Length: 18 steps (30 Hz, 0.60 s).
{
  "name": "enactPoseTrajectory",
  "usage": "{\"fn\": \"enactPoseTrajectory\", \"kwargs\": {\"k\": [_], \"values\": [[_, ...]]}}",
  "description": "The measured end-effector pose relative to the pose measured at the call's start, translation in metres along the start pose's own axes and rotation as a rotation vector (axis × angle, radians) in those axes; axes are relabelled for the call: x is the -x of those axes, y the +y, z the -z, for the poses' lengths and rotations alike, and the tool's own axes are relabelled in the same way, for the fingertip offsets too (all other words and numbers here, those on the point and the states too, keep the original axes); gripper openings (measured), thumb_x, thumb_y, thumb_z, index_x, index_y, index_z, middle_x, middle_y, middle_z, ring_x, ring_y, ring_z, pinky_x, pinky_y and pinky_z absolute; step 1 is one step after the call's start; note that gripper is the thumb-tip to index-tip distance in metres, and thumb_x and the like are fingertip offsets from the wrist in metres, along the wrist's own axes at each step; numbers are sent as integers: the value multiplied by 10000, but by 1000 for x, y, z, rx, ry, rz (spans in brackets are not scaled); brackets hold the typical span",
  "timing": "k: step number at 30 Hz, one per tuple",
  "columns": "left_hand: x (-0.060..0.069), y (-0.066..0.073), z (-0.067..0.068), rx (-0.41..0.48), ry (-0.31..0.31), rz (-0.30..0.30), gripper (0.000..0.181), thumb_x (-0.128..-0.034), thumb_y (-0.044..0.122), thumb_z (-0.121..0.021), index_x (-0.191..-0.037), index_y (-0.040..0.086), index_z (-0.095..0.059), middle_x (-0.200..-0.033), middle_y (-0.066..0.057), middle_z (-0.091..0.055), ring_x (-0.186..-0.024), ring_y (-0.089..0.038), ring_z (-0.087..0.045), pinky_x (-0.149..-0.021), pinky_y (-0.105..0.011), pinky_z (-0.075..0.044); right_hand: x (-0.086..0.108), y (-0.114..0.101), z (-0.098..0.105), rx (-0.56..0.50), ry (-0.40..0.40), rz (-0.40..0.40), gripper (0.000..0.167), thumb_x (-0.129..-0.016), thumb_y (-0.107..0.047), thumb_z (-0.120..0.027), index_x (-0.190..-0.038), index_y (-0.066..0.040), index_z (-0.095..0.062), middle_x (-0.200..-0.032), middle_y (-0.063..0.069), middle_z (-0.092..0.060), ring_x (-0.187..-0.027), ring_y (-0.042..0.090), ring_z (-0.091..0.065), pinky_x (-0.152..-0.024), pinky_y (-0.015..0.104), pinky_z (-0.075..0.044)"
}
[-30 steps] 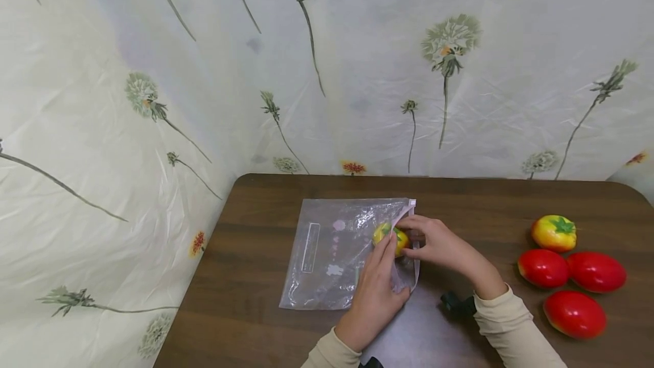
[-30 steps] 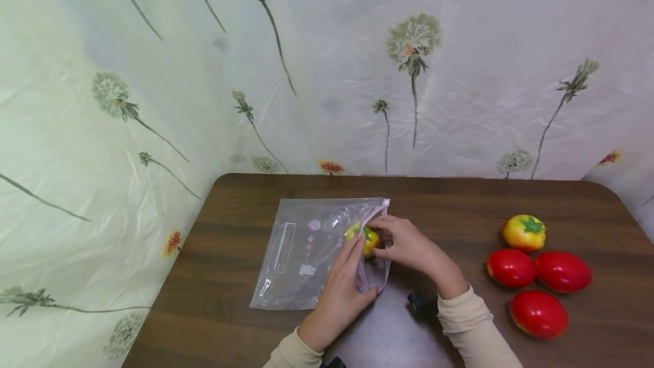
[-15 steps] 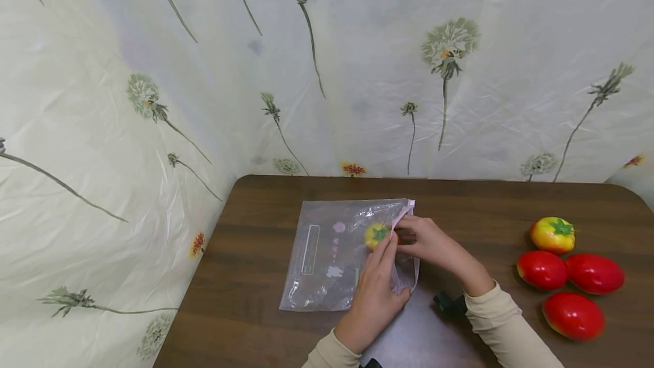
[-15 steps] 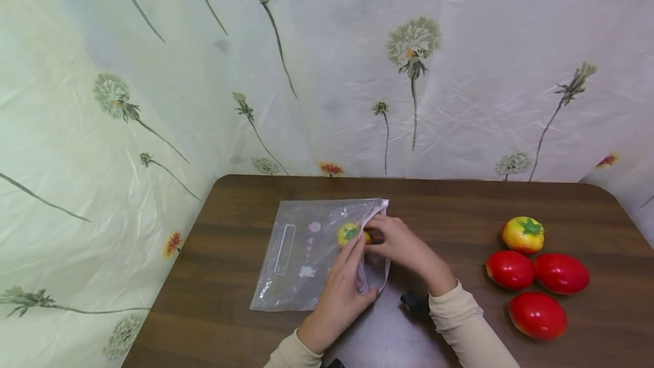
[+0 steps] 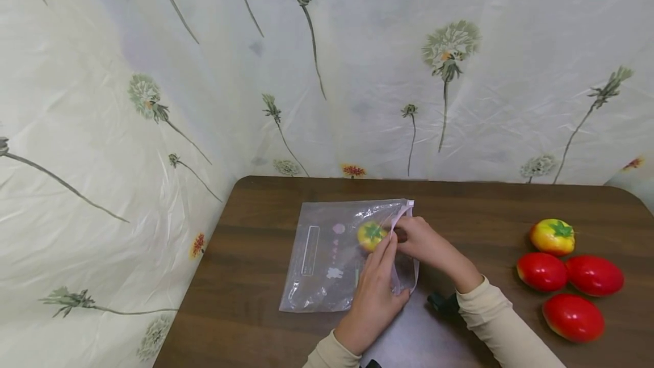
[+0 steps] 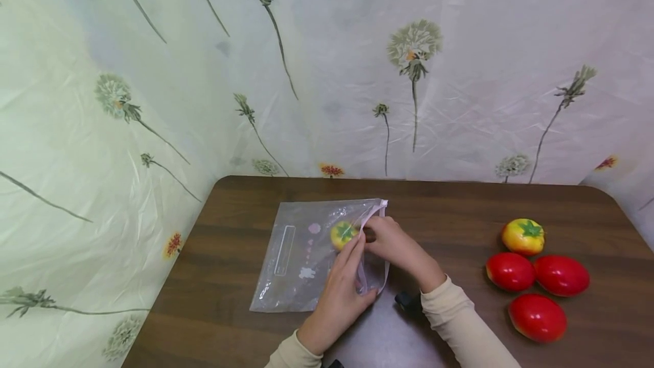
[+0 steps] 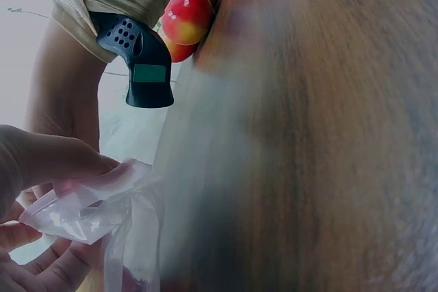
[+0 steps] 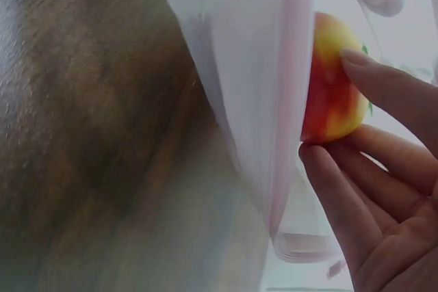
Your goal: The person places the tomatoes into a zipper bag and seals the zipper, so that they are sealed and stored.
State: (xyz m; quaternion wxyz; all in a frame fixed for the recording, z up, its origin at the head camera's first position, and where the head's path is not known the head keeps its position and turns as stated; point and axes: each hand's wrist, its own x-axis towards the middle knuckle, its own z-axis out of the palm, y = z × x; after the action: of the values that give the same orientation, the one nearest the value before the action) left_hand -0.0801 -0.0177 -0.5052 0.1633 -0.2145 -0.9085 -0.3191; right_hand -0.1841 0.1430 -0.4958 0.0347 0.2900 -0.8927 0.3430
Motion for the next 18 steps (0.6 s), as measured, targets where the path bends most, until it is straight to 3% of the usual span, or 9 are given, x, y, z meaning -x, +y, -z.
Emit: {"fn": "enactPoseTrajectory", "kwargs": {"k": [8,14,18], "values": [[1,1,1,1,-9,1,1115,-620,122,-974,-1572,45,-400,-1642,-67,-410,-1406,-253,-535,-1129,-364,-498,-7,2,0,-4,-28,-28,209,-791,9,-784,-991,-50,-766,-957,102,-785,-879,246,-748,-715,329,-618],[0,0,1,11,5,-3,1102,-609,112,-974,-1558,36,-419,-1634,-69,-416,-1426,-246,-518,-1135,-358,-493,-13,1,-1,20,-38,-41,137,-778,9,-771,-849,-97,-720,-798,24,-733,-690,100,-589,-620,258,-489],[-1,-1,1,15,26,-20,1130,-595,107,-980,-1565,38,-406,-1621,-74,-433,-1420,-240,-520,-1133,-347,-493,-17,1,-5,12,-42,-33,100,-797,-53,-799,-844,-101,-725,-789,6,-709,-699,95,-531,-647,281,-479]]}}
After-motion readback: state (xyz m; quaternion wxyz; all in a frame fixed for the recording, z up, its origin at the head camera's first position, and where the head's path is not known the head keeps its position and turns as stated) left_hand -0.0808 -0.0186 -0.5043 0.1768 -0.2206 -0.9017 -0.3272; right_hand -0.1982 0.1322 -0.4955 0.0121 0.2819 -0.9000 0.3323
